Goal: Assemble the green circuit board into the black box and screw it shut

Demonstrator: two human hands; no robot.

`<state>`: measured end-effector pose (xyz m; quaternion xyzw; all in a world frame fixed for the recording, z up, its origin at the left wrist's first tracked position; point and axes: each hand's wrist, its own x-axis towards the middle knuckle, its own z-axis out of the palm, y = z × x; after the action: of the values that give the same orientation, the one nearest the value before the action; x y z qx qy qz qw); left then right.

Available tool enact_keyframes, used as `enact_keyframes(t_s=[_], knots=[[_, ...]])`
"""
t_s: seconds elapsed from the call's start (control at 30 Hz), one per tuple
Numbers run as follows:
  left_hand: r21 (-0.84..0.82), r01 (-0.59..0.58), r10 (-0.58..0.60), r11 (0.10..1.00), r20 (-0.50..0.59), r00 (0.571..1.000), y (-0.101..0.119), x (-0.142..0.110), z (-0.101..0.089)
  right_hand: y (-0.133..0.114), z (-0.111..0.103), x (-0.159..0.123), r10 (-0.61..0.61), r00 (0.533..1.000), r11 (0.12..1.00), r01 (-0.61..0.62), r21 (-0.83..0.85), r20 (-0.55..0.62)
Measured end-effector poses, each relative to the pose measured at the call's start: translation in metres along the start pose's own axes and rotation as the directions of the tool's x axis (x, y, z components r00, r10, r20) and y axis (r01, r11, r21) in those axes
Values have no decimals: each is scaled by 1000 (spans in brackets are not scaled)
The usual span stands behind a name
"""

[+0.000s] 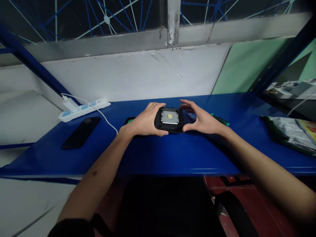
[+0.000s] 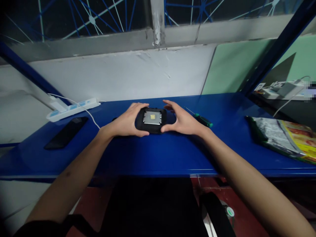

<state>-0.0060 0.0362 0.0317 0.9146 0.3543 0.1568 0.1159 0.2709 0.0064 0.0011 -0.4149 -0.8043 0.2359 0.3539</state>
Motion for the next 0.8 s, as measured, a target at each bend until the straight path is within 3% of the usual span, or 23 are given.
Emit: enact_keyframes(t_s=[0.13,0.3,0.43,0.6,0.73,0.8], knots=[[-43,98,-103,994,-132,986,-11,-8,-15,14,-3,5,80,973,975,-122,-188,-217],[-119,118,-138,986,-178,974,-16,-18,-22,35,0,6,142,981,867,-186,-462,-129],[-68,144,-151,987,-103,983,-4,-25,-10,40,3,5,202,978,820,-199,-536,-54],[-3,12,-12,1000,68,998,21,-24,15,42,2,5,232,967,789,-253,-560,-110],[80,-100,96,992,59,994,30,-21,29,49,0,7,208,971,828,-237,-507,-115],[122,-86,77,989,80,994,30,-21,33,51,-2,8,198,972,841,-233,-488,-122]])
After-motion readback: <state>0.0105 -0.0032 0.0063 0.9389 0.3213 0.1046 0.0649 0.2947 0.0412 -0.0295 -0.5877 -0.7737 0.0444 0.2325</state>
